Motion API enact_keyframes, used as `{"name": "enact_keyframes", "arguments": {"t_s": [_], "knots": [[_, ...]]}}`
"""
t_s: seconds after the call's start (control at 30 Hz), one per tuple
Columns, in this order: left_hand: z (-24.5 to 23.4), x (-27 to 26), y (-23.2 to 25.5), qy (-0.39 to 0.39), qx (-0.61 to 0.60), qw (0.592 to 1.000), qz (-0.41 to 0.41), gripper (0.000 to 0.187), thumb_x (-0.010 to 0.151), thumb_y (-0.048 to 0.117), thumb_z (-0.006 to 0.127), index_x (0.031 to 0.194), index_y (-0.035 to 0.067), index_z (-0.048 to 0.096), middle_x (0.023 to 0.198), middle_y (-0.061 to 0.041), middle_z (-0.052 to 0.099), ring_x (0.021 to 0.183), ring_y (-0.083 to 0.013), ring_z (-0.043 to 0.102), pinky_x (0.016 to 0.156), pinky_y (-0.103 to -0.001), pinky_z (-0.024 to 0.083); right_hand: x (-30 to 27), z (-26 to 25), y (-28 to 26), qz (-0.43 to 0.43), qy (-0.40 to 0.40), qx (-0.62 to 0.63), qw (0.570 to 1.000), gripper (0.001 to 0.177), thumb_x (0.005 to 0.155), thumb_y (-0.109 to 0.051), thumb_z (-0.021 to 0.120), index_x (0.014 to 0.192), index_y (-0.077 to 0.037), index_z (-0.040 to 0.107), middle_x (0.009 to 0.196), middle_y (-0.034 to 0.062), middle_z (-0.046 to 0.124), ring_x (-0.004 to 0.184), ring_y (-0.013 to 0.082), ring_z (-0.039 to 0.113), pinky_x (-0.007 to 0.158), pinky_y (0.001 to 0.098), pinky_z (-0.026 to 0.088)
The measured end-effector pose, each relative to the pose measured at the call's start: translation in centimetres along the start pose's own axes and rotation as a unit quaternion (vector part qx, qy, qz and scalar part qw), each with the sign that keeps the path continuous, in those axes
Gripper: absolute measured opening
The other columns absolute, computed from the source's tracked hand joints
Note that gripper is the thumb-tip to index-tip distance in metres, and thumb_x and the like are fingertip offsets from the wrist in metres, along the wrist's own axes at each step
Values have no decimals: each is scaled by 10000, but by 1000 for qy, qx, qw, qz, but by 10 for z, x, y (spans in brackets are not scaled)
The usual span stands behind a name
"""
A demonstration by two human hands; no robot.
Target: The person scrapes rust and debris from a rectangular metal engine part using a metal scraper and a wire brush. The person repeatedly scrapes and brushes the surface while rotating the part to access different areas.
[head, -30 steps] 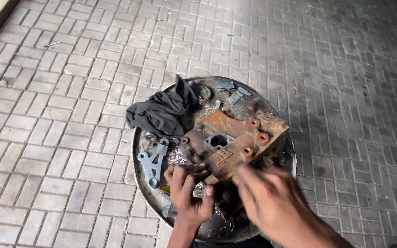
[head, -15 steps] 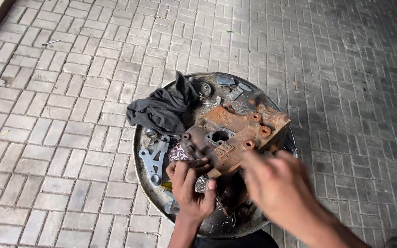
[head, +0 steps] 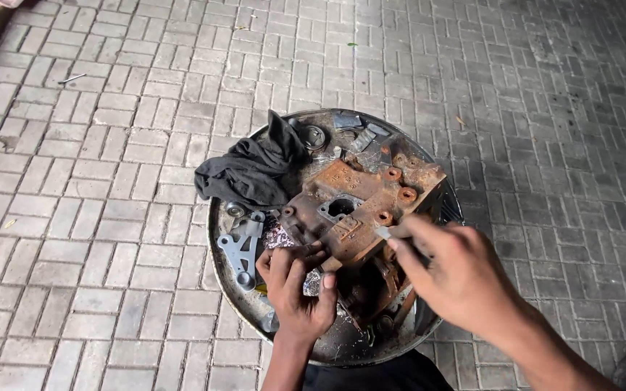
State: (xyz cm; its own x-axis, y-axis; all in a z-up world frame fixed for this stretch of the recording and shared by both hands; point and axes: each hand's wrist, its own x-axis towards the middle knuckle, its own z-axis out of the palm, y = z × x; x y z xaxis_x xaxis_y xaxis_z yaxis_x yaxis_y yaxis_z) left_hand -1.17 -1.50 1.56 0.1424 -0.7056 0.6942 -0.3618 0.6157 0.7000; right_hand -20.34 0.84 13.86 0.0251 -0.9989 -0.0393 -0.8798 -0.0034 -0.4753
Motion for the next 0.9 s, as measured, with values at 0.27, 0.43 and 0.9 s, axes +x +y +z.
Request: {"name": "enact_keyframes", "arguments": {"t_s": [0.27,0.43,0.9], "knots": [[-22,24,3,-134,10,991,-29,264,1004,355,492,990,133,635,970,-33,630,907,-191,543,863,-353,315,-28,5,70,178,24,97,979,437,943,-242,614,1370,-156,647,916,91,749,313,125,402,296,300,422],[-23,30,8,-147,19,989,-24,304,990,396,514,961,110,611,927,-37,602,897,-194,538,866,-354,334,-70,44,146,324,1,113,939,447,923,-308,651,1315,-98,689,1268,160,763,1124,294,758,996,351,642],[-44,-35,20,-104,-21,909,-403,470,1010,436,382,1060,96,702,924,-87,739,800,-171,646,696,-329,520,-35,68,206,336,13,270,902,202,950,-1,468,849,6,643,848,156,729,776,263,610,728,376,405]]}}
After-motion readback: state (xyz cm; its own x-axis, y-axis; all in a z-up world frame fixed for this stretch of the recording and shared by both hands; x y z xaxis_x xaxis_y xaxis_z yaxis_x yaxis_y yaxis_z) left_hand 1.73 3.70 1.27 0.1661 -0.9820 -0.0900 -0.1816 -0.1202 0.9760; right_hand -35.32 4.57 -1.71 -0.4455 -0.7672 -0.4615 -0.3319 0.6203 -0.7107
